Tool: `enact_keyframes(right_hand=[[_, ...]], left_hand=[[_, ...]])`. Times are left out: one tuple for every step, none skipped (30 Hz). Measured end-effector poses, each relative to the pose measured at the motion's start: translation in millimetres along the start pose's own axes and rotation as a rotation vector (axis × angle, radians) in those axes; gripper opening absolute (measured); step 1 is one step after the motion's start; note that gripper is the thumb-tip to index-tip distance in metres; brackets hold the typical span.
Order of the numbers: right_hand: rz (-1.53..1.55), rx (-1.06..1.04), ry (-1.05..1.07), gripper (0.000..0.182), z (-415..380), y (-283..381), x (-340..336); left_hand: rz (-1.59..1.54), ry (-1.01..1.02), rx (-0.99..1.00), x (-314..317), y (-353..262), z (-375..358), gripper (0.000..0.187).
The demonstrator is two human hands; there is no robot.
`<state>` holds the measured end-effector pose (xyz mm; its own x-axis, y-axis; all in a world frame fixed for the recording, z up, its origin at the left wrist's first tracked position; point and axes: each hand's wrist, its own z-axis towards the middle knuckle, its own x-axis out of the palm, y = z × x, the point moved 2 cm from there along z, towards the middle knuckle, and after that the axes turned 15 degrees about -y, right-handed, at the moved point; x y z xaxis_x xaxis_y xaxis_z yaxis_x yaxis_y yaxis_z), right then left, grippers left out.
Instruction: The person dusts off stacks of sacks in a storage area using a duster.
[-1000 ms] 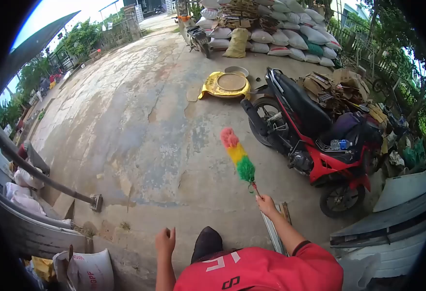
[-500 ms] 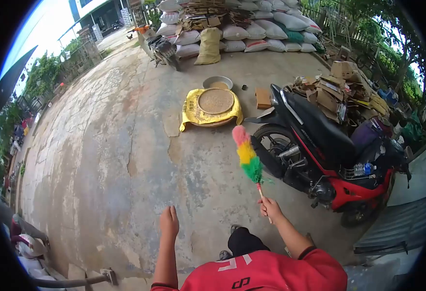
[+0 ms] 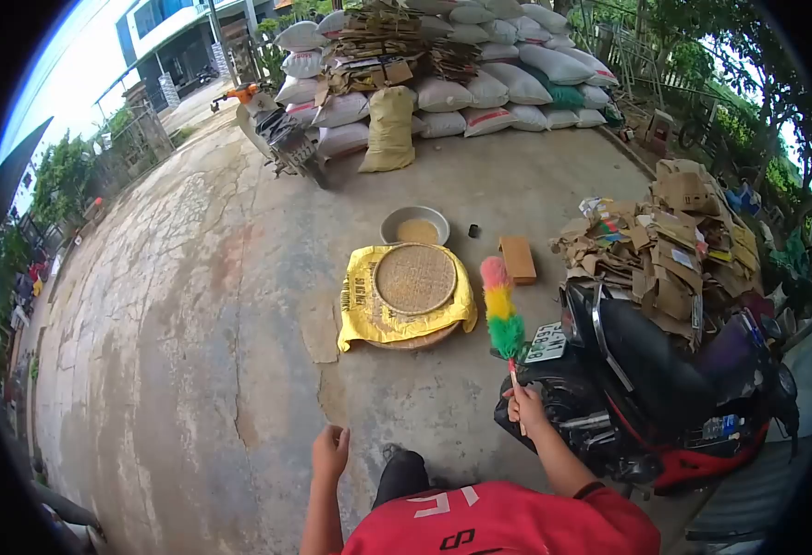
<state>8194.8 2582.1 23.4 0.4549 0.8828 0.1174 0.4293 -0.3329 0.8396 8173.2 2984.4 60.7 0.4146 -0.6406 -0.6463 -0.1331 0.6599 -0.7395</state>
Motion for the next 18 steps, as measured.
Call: enact_keyframes(right_hand=[[0.002,-0.011,-0.002,0.033,25,16,11],[-0.001,-0.046,-0.049,0.033,50,30,20],[-0.001,-0.076,-0.100,0.033,75,39,27],[0.045,-0.077,-0.132,0.033,103,44,32],[0.041,-0.106,-0.171,0.033,125,56,38],[0.049,-0.104,-0.209,0.033,145,59,42],[0.063,-0.121,-0.254,0.033,171,70,44],[0.031,-0.129,-0.309,0.033,190,81,48],[0.051,-0.124,-0.337,0.033,209,91,54],[0.014,-0.145,-0.342,0.033,226,103,57],[-0.028,-0.166,-0.345,0.033,240,123,60],[0.020,-0.096,-0.339,0.033,250,141,60],[0.042,-0.092,-0.365,0.033,260,152,58],[0.065,-0.101,-0.358,0.033,274,162,55],[0.079,-0.111,-0.346,0.034,290,172,53],[0.091,-0.115,-0.381,0.034,303,180,52],[0.095,-0.111,-0.389,0.034,321,182,51],[0.199,-0.076,-0.399,0.035,339,180,48]], left_hand=[[0.027,-0.057,-0.024,3,2,32,0.025],[0.024,-0.057,-0.015,14,8,63,0.025],[0.076,-0.100,-0.045,26,17,94,0.026],[0.131,-0.138,-0.076,40,24,122,0.027],[0.133,-0.126,-0.066,62,27,149,0.027],[0.163,-0.148,-0.046,80,28,176,0.030],[0.175,-0.173,-0.013,102,19,210,0.032],[0.186,-0.136,-0.015,121,-5,237,0.035],[0.185,-0.113,0.010,140,-28,268,0.035],[0.147,-0.044,0.049,161,-53,296,0.036],[0.107,0.023,0.084,185,-77,321,0.036],[0.103,0.049,0.105,209,-98,344,0.036],[0.007,0.102,0.172,234,-118,369,0.036],[-0.090,0.151,0.238,257,-146,394,0.037],[-0.007,0.228,0.310,278,-174,414,0.034],[-0.009,0.275,0.380,303,-199,434,0.032],[-0.011,0.320,0.443,329,-221,450,0.030],[-0.009,0.329,0.443,356,-242,465,0.030]])
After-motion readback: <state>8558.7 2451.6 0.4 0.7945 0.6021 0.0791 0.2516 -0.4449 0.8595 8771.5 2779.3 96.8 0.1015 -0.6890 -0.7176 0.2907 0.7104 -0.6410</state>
